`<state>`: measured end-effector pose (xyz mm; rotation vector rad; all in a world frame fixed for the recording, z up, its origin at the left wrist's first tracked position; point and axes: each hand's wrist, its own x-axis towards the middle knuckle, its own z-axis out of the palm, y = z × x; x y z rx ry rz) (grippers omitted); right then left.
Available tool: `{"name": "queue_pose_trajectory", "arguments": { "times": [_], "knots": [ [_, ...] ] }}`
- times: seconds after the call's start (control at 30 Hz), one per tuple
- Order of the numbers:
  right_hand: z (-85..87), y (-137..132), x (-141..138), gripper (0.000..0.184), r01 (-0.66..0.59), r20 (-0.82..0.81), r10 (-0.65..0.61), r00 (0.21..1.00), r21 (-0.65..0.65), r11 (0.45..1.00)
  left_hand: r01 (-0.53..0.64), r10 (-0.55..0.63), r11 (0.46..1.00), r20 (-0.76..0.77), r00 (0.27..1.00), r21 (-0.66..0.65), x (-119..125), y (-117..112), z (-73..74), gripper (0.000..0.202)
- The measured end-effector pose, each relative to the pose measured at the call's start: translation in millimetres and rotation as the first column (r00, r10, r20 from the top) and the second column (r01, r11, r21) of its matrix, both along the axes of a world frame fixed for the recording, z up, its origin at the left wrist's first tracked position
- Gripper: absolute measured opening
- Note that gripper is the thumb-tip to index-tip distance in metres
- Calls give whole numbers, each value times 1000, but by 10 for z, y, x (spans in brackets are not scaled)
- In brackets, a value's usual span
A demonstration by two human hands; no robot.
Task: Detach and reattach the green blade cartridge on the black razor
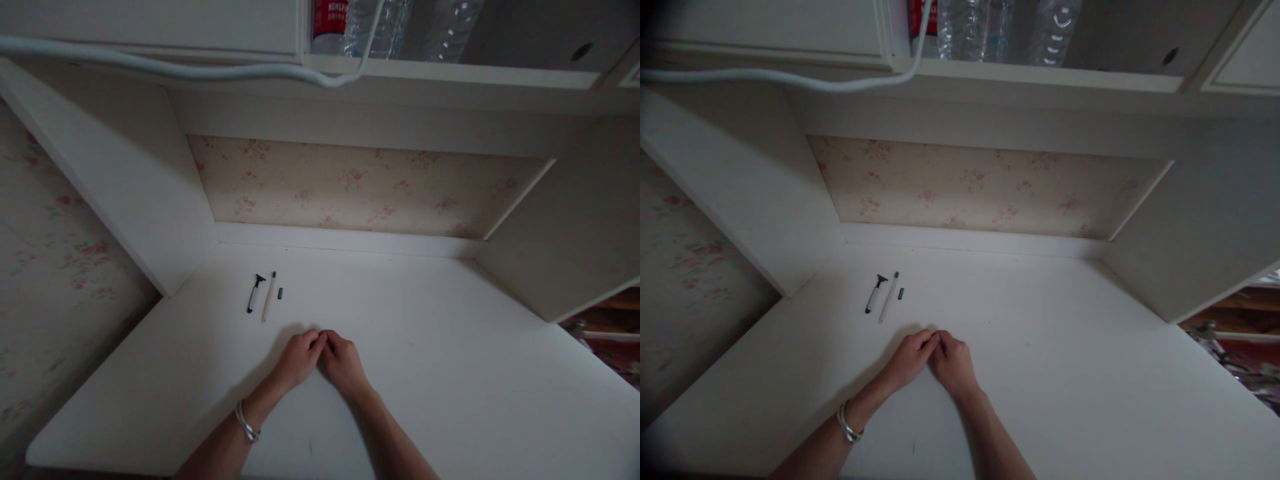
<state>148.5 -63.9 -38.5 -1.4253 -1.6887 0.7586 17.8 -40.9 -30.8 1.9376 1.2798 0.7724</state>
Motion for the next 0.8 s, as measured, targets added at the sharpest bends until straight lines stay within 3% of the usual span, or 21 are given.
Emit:
{"name": "queue_pose_trajectory", "arguments": {
  "times": [0.8],
  "knots": [
    [36,-6,-10,26,7,18,-7,1000,-2,1000,3,-3,1000,-16,1000,2,6,5,-10,38]
  ]
}}
